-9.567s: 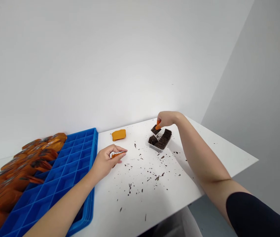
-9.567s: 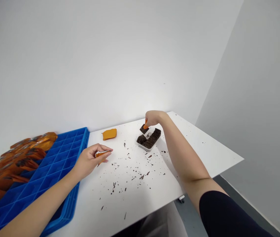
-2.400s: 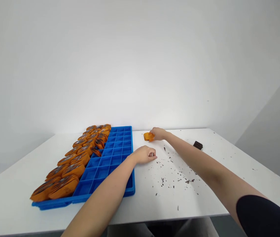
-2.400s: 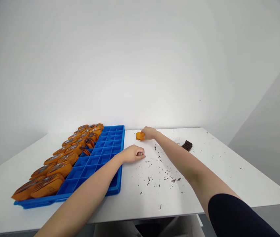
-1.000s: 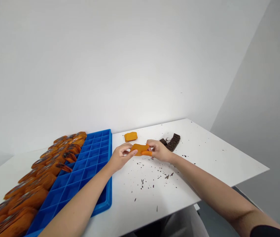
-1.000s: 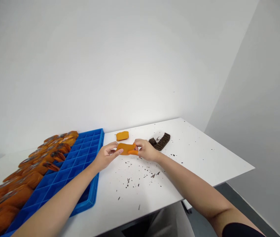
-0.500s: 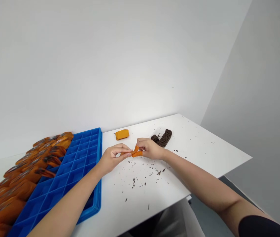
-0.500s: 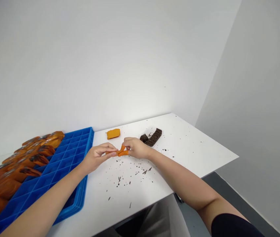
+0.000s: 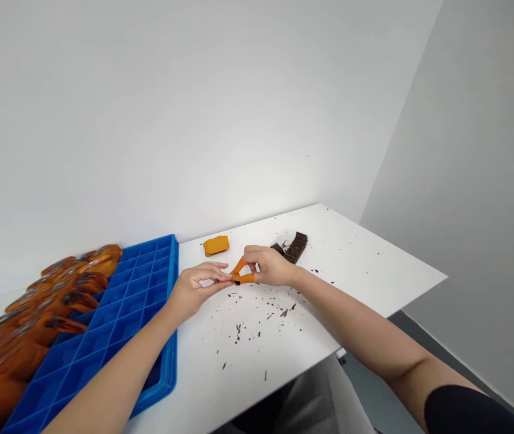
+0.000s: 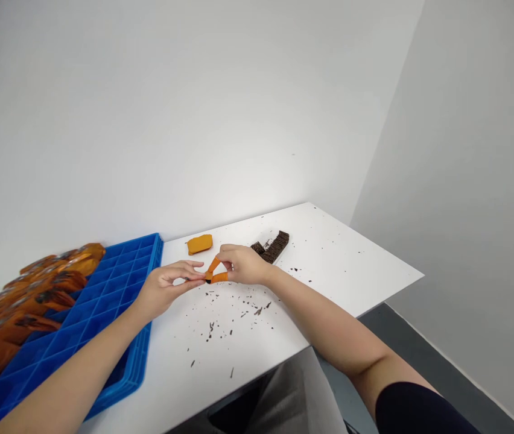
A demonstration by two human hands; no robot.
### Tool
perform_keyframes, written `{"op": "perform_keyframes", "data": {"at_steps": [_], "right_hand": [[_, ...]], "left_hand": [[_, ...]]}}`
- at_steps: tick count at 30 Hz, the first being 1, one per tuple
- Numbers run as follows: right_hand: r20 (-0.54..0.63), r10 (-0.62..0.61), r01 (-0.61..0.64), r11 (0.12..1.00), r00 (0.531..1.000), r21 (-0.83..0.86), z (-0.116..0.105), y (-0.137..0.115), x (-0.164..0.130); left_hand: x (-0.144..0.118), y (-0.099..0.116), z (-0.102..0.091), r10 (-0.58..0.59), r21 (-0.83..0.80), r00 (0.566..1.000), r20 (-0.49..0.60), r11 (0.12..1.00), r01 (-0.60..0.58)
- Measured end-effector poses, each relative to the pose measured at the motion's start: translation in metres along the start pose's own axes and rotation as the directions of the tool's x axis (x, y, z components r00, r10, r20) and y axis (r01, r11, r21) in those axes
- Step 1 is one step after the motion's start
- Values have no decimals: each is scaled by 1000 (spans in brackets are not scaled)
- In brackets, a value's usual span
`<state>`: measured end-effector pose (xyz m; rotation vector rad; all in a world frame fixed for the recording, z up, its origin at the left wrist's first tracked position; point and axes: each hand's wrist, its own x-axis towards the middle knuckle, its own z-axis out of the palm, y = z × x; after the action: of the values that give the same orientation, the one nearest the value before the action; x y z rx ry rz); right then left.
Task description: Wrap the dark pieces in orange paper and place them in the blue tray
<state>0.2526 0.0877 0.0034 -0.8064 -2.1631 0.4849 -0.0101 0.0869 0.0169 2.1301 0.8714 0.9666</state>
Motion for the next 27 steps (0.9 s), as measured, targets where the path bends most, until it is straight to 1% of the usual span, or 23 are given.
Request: {"op": "perform_keyframes", "data": {"at_steps": [2,4,6,7,8,9,10,11,12,13,14,15,17,18,19,20,23,25,27], "right_hand": [[32,35,-33,999,999,-39,-12,-4,0],[23,117,-114,986,993,-126,-30,-7,1],[-26,244,-242,931,969,-275,-52,-7,5],[-46,326,-319,875,944,-363,-63,-6,9],[-51,422,-398,799,905,-450,-75,-4,14],[-47,536,-475,701,843,-531,-86,-2,20],[-39,651,-538,591,758,-601,-95,1,26],[-25,746,-574,490,665,-656,-103,5,34],[-10,813,-588,413,582,-695,-110,9,41],[13,856,-588,366,517,-721,-114,14,47],[45,883,-581,346,468,-737,-116,19,53],[83,899,-574,343,430,-743,-117,24,57],[167,912,-561,366,373,-742,-115,36,62],[210,909,-549,389,361,-739,-113,41,62],[250,898,-530,418,361,-738,-111,47,62],[287,883,-501,451,372,-738,-109,52,62],[342,828,-427,532,445,-732,-105,61,60],[328,812,-420,544,483,-726,-106,62,59],[310,807,-425,543,502,-724,-109,60,58]], "left_hand": [[1,-2,1,23,-5,998,-62,1000,-24],[2,-3,1,52,7,991,-123,999,-51],[2,-1,0,78,42,987,-143,996,-73],[3,0,-1,88,58,987,-135,995,-81],[3,1,-1,93,64,988,-124,994,-86],[2,2,-2,92,58,989,-113,995,-86],[2,3,-2,83,38,992,-99,996,-80],[2,3,-1,69,7,995,-77,998,-68],[1,3,-1,50,-28,997,-53,998,-52],[0,3,0,28,-62,999,-31,998,-29],[0,3,2,2,-91,1000,-14,996,-3],[-1,2,3,-25,-119,1000,-2,993,25],[-2,1,5,-73,-164,997,5,984,73],[-2,0,5,-90,-178,996,2,980,89],[-2,0,6,-101,-184,995,-3,978,99],[-2,-1,6,-108,-181,994,-14,978,103],[-1,-3,5,-128,-145,988,-84,983,115],[1,-6,4,-145,-113,982,-119,985,131],[1,-8,3,-156,-78,979,-130,986,147]]}}
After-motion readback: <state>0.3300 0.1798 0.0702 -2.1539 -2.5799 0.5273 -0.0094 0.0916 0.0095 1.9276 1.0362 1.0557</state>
